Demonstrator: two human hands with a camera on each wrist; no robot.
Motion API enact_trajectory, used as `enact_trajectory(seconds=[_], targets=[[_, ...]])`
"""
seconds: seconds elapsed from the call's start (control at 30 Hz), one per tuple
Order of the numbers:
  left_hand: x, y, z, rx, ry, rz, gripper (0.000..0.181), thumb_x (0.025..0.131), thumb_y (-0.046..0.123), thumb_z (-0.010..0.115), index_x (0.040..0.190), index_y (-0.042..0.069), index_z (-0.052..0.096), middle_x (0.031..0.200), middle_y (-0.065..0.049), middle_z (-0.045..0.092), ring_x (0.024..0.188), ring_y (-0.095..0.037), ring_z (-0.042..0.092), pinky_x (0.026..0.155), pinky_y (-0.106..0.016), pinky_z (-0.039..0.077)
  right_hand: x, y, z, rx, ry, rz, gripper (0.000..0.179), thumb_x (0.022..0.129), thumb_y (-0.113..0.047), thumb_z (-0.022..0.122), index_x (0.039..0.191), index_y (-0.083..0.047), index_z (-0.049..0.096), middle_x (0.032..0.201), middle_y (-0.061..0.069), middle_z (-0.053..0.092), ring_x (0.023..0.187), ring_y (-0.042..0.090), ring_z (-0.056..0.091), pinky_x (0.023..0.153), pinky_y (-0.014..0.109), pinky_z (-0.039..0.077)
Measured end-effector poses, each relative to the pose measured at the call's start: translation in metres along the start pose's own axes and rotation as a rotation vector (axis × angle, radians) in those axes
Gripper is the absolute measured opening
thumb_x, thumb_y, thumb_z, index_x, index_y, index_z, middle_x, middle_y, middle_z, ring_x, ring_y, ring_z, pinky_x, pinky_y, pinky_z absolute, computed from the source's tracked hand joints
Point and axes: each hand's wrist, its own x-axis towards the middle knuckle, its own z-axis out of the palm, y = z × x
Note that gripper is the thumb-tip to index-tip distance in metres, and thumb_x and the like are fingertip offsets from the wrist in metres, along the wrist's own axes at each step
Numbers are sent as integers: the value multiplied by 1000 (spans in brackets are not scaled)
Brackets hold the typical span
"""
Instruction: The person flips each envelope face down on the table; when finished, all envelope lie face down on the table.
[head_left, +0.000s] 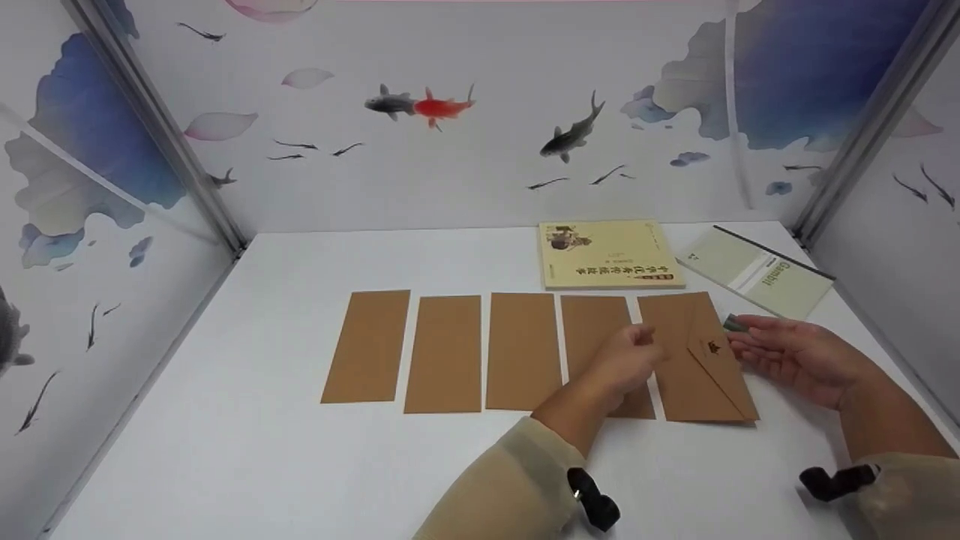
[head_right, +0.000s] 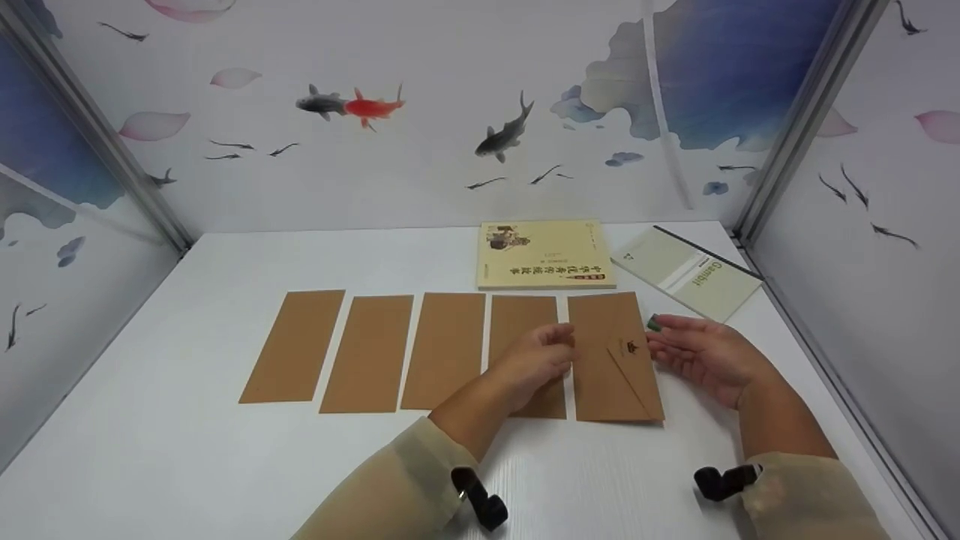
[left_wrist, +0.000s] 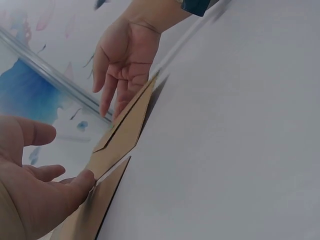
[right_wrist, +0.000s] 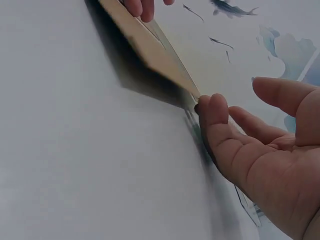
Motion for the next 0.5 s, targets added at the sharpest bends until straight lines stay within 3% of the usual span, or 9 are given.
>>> enact_trajectory(seconds=[0.27,0.5], targets=[[-1,-2,7,4,-35,-10,45,98,16,71,142,18,68,146,-2,67,137,-21,62,118,-46,51,4,2,14,-61,121,-45,44,100,-12,76,140,-29,72,119,-16,79,107,4,74,90,21,61],[-5,-3,12,22,-58,12,45,98,16,71,142,21,67,142,3,69,137,-17,63,120,-43,49,3,1,24,-46,68,-128,42,106,-10,66,144,-25,69,121,-11,80,107,7,76,88,22,63]])
